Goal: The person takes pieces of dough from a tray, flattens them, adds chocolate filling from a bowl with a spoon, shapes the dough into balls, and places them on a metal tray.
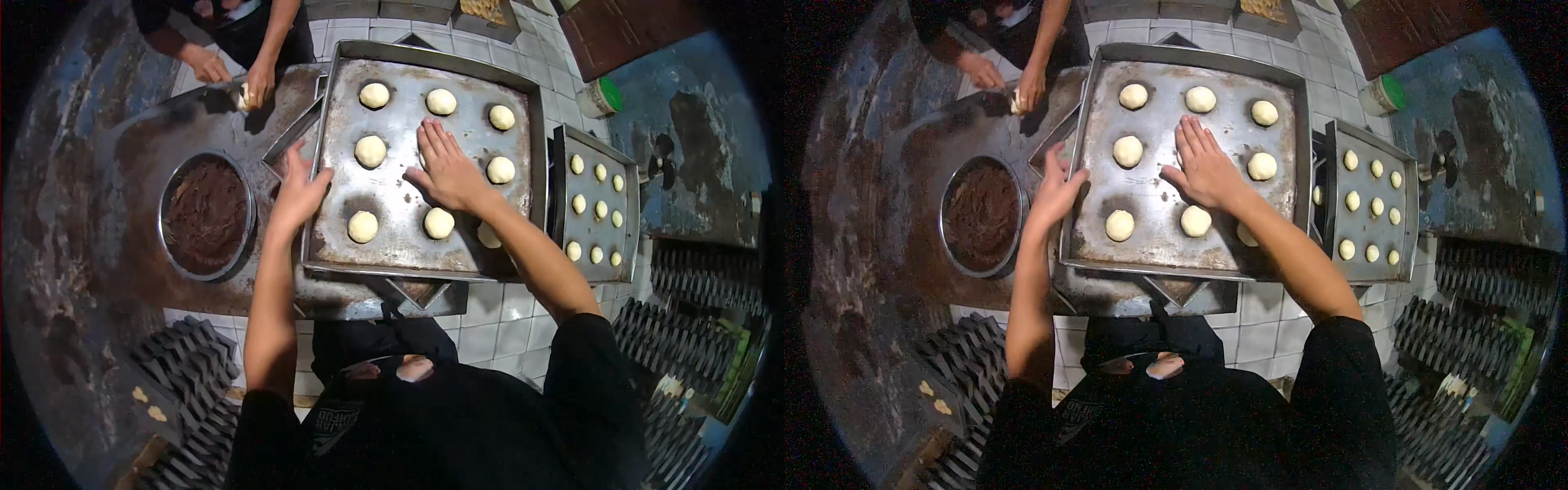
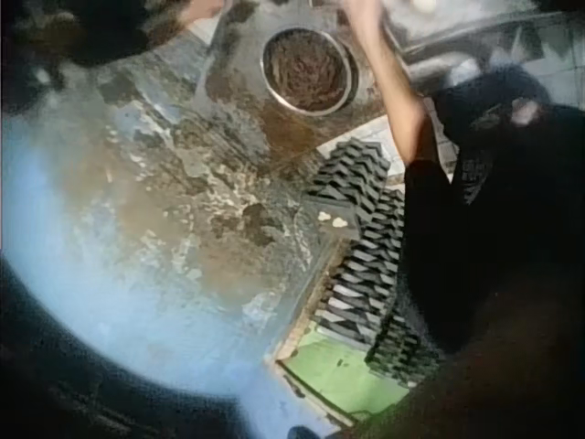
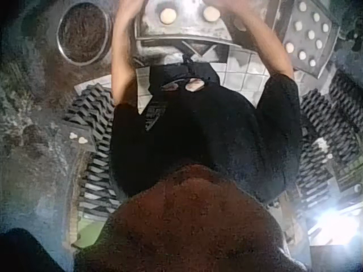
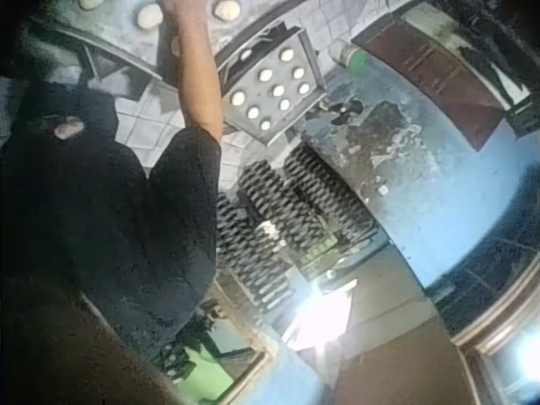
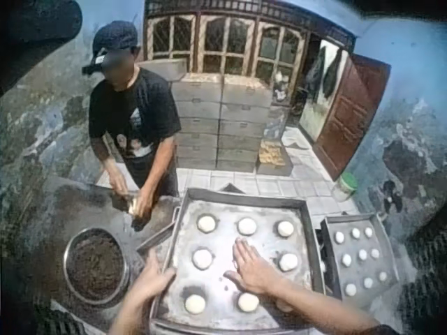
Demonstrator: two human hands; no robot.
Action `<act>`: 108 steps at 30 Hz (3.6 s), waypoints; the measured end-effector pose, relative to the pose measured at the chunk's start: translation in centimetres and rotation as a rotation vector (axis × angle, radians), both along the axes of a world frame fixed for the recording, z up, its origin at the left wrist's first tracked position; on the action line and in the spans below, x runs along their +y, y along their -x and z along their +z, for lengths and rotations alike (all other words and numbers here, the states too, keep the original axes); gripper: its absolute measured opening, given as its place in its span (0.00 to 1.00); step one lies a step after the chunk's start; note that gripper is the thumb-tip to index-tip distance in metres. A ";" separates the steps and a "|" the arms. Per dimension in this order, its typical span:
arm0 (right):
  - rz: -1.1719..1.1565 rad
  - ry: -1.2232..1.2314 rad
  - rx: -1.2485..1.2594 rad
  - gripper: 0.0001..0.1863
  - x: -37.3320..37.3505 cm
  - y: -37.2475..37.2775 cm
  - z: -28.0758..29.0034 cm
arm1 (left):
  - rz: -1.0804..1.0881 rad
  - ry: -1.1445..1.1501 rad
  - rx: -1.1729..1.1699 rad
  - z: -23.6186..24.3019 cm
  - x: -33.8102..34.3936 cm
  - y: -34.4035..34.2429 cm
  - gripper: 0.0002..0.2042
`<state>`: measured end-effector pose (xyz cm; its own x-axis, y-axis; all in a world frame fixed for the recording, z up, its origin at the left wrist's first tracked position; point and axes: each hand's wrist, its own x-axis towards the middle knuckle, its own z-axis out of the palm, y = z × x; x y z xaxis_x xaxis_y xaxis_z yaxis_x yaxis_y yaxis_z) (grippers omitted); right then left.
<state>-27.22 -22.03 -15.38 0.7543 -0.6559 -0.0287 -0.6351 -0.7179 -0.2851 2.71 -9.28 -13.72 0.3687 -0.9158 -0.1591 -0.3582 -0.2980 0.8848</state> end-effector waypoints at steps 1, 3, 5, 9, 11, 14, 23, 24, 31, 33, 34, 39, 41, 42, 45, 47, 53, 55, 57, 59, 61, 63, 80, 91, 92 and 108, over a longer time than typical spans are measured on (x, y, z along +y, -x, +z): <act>-0.038 -0.209 -0.058 0.46 -1.6 1.2 -0.7 | -0.036 0.010 -0.002 -0.3 -0.7 0.1 0.33; -0.188 -0.667 -0.594 0.42 -2.1 3.5 1.1 | -0.087 -0.457 0.519 0.7 -2.2 -0.8 0.30; -0.296 -0.586 -0.717 0.39 2.4 5.3 6.5 | -0.056 -0.377 0.610 -0.2 -1.5 -1.2 0.28; 0.084 -1.375 -0.621 0.36 13.2 14.4 10.9 | 0.070 -0.201 0.652 2.2 1.9 2.2 0.31; -0.134 -1.788 -0.586 0.38 20.6 17.8 8.7 | 0.009 -0.034 0.686 3.9 3.3 5.8 0.33; -0.548 -1.595 -1.034 0.37 28.1 16.0 6.3 | 0.051 0.001 0.630 7.5 3.6 9.4 0.34; -1.344 -0.486 -2.395 0.19 24.2 17.5 7.6 | -0.620 -0.004 0.481 10.6 -9.5 22.5 0.42; -1.308 -0.437 -2.426 0.16 24.1 19.8 5.3 | -0.689 0.011 0.456 12.0 -10.9 24.8 0.44; -1.493 -0.249 -2.397 0.13 16.8 30.3 -1.4 | -0.714 0.210 0.537 13.4 -5.0 22.4 0.40; -1.535 -0.168 -2.434 0.13 15.2 33.4 -3.7 | -0.630 0.072 0.582 11.3 -2.9 19.8 0.39; -1.561 -0.176 -2.389 0.15 15.5 36.2 -5.5 | -0.642 0.061 0.532 9.3 -2.1 18.5 0.38; -1.656 -0.463 -2.074 0.35 16.4 35.8 -4.2 | -0.376 -0.056 0.456 7.4 3.0 9.4 0.29; -1.530 -0.960 -1.732 0.38 19.2 35.3 -0.7 | -0.226 -0.050 0.450 6.4 5.4 5.7 0.25; -1.279 -1.140 -1.579 0.37 20.8 36.9 0.1 | -0.207 -0.052 0.439 6.1 6.1 4.9 0.25; -1.091 -1.161 -1.224 0.31 20.1 29.7 7.7 | -0.113 -0.043 0.382 5.6 8.4 2.5 0.21; -0.856 -0.927 -1.098 0.25 18.1 22.9 9.6 | -0.036 -0.078 0.467 4.8 9.6 2.4 0.18; -0.526 -0.095 -0.346 0.24 10.1 6.6 1.0 | -0.145 0.008 0.468 6.3 12.3 5.1 0.17; -0.618 0.043 -0.165 0.21 9.4 3.5 -0.4 | -0.176 0.053 0.419 7.3 13.4 4.5 0.17; -0.707 0.181 -0.151 0.20 8.6 3.1 -3.2 | -0.160 0.057 0.450 7.6 14.5 4.0 0.17; -0.658 0.230 -0.148 0.17 8.0 2.1 -3.5 | -0.116 0.060 0.473 7.5 16.2 2.6 0.16; -0.501 -0.206 -0.128 0.18 7.9 1.9 -0.1 | -0.117 0.046 0.527 7.3 17.4 0.6 0.16; -0.305 -0.661 -0.318 0.20 9.6 0.2 3.3 | -0.156 0.040 0.596 6.3 18.4 -1.2 0.18; -0.481 -0.732 -1.254 0.13 33.3 -40.0 10.3 | 0.211 0.474 0.855 8.8 24.6 -19.7 0.19; -0.145 -0.841 -0.449 0.25 34.0 -43.0 11.7 | -0.076 0.389 0.331 -3.2 35.0 -26.5 0.28; -0.234 -0.923 -0.472 0.29 33.7 -42.1 9.0 | -0.171 0.309 0.369 -2.1 34.6 -27.0 0.26; -0.094 -0.431 -0.277 0.17 38.4 -44.3 -4.9 | 0.294 -0.148 0.646 -4.4 42.0 -37.4 0.14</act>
<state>17.12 16.41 -20.33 0.7100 -0.6941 -0.1187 -0.5499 -0.4413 -0.7091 40.15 32.73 -18.11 0.3871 -0.7453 -0.5428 0.3357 -0.4344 0.8358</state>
